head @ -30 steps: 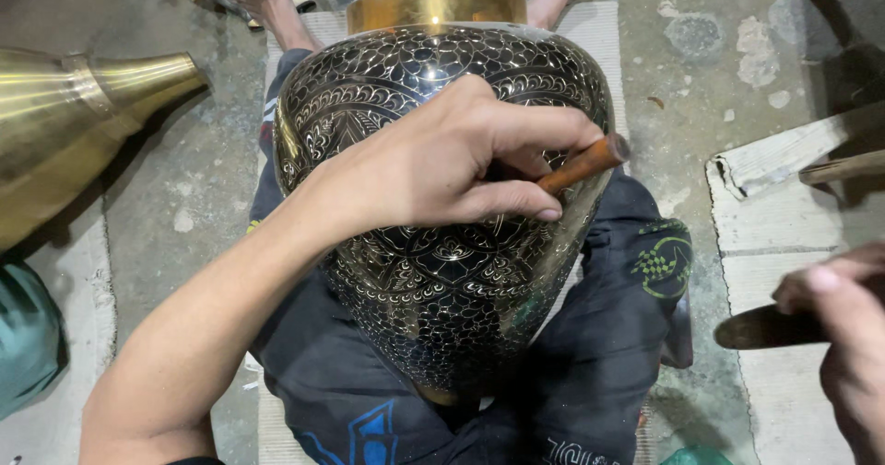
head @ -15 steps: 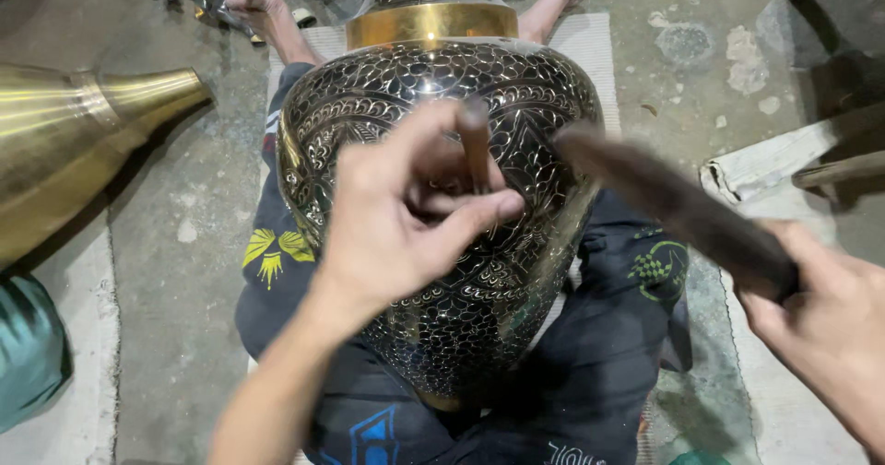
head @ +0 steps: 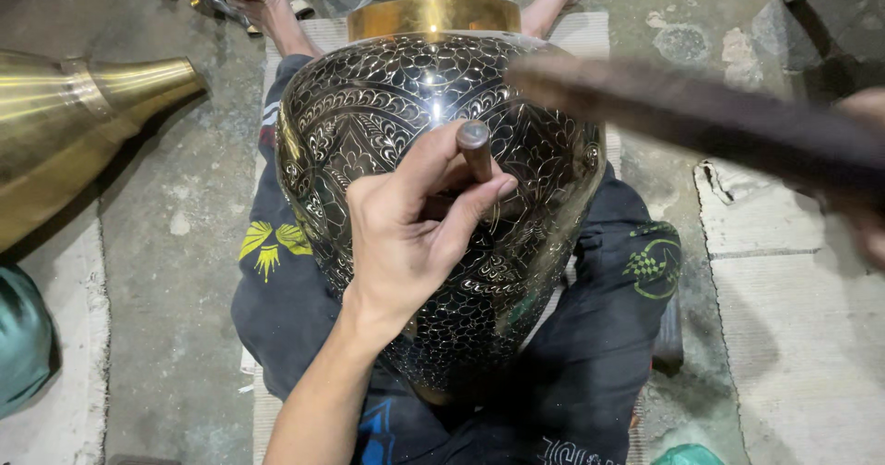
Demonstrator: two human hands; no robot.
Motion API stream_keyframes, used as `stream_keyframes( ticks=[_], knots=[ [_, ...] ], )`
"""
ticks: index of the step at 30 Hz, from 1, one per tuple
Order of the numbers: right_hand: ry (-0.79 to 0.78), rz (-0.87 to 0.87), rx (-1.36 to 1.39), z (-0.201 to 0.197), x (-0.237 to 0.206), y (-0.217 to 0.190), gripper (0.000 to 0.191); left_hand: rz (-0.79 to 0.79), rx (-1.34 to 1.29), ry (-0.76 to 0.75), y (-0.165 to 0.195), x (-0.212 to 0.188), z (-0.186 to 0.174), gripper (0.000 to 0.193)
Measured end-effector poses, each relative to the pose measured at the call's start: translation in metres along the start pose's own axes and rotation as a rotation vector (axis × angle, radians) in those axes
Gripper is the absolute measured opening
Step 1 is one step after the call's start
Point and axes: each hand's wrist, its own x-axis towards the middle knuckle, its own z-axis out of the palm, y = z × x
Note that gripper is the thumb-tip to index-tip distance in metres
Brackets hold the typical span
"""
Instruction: The person sits on the floor with a large engraved metal vase on their lap, holding a small chisel against the vase surface and striking it with a wooden mallet to chase decorative patterns into the metal, repositioning the chisel across different areas of the design.
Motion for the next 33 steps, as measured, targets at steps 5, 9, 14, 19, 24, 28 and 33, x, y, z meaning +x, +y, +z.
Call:
stream_keyframes(
  ticks=[5, 9, 14, 19, 24, 28, 33],
  knots=[
    [-0.004, -0.042, 0.009, -0.011, 0.012, -0.004, 0.046, 0.025, 0.018, -0.021, 0.001, 0.002, -0.002, 0.043],
    [-0.002, -0.072, 0.004, -0.016, 0.019, -0.009, 0.045, 0.018, 0.035, -0.043, 0.003, 0.006, -0.004, 0.029],
    [0.006, -0.107, 0.007, -0.025, 0.032, -0.019, 0.044, 0.018, 0.058, -0.019, 0.003, 0.005, -0.002, 0.039],
    [0.027, -0.147, -0.019, -0.035, 0.039, -0.042, 0.043, 0.020, -0.067, 0.011, -0.001, 0.001, 0.001, 0.029],
    [-0.056, 0.000, -0.198, -0.030, 0.040, -0.059, 0.045, 0.042, -0.020, 0.047, -0.004, -0.002, 0.003, 0.038],
    [-0.078, 0.075, -0.167, -0.029, 0.041, -0.052, 0.042, 0.054, 0.005, 0.052, -0.005, -0.003, 0.004, 0.040],
    [-0.049, -0.053, -0.018, -0.038, 0.048, -0.045, 0.049, 0.044, 0.019, 0.042, -0.004, -0.004, 0.004, 0.035]
  ],
)
